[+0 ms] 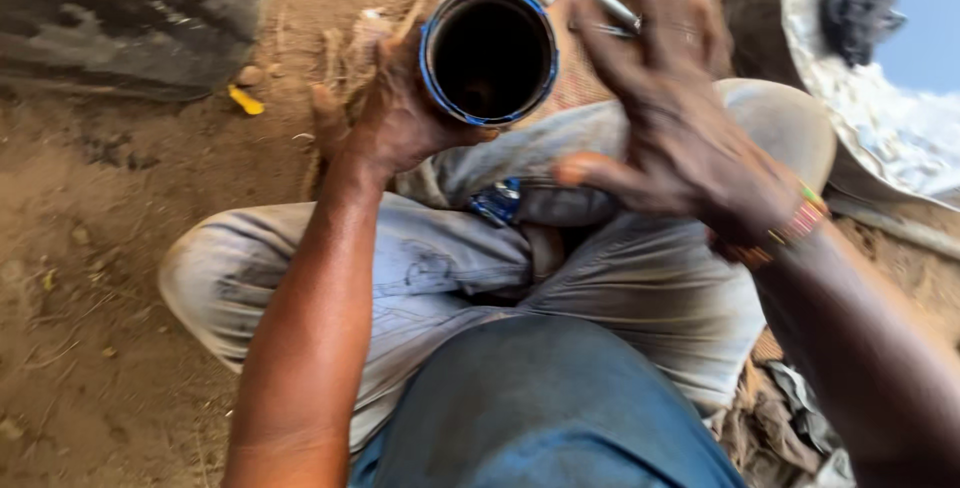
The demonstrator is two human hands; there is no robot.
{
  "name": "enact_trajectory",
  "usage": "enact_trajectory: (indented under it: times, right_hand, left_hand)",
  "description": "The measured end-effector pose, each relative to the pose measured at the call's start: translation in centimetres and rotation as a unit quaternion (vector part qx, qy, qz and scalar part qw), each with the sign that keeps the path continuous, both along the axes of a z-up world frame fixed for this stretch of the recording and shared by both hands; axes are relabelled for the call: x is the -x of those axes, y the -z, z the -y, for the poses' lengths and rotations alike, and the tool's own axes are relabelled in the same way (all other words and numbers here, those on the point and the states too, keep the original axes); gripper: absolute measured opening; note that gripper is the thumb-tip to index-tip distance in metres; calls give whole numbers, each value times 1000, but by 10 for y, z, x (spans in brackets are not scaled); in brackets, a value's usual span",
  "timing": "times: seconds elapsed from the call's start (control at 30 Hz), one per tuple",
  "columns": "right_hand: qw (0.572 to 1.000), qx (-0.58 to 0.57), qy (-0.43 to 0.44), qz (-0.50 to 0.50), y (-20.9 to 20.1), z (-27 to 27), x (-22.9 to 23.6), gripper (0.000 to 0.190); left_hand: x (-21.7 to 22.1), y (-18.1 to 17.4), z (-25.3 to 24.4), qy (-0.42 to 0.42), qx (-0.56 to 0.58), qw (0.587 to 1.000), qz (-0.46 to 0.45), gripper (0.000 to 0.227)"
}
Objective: The person applies glue from a tube onto a small blue component and fits it into a black cylindrical container while sitting on the ground.
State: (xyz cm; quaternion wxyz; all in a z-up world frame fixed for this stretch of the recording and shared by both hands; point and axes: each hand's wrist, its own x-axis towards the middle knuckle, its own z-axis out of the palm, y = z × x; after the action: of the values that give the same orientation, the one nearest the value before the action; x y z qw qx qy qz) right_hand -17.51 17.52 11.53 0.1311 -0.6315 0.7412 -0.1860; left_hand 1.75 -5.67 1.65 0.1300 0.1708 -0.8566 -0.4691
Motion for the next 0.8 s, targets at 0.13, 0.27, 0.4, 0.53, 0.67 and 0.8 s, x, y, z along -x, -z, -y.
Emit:
enact_trajectory:
  times: [0.13,0.27,0.4,0.53,0.67,0.8]
  right_hand:
    - [996,-53,-57,-47,-7,73,-25,117]
    - [994,-25,-79,-69,-14,90,-31,120]
    - [995,-29,-76,-59,-13,96,-32,116]
    - [995,-39,-70,-67,-9,100,-34,118]
    - [991,-4,-90,-99,-7,94,-36,114]
    - [991,-16,-84,-105,-10,82,-34,100]
  left_hand:
    - [-5,-2,5,8,102,995,13,116]
    - [-5,16,3,23,159,987,-27,101]
    - [-5,27,8,23,144,989,14,91]
    - [-5,25,7,28,110,994,-2,86]
    - [-6,18,6,-2,59,998,26,100]
    - [-4,14,6,19,66,998,0,108]
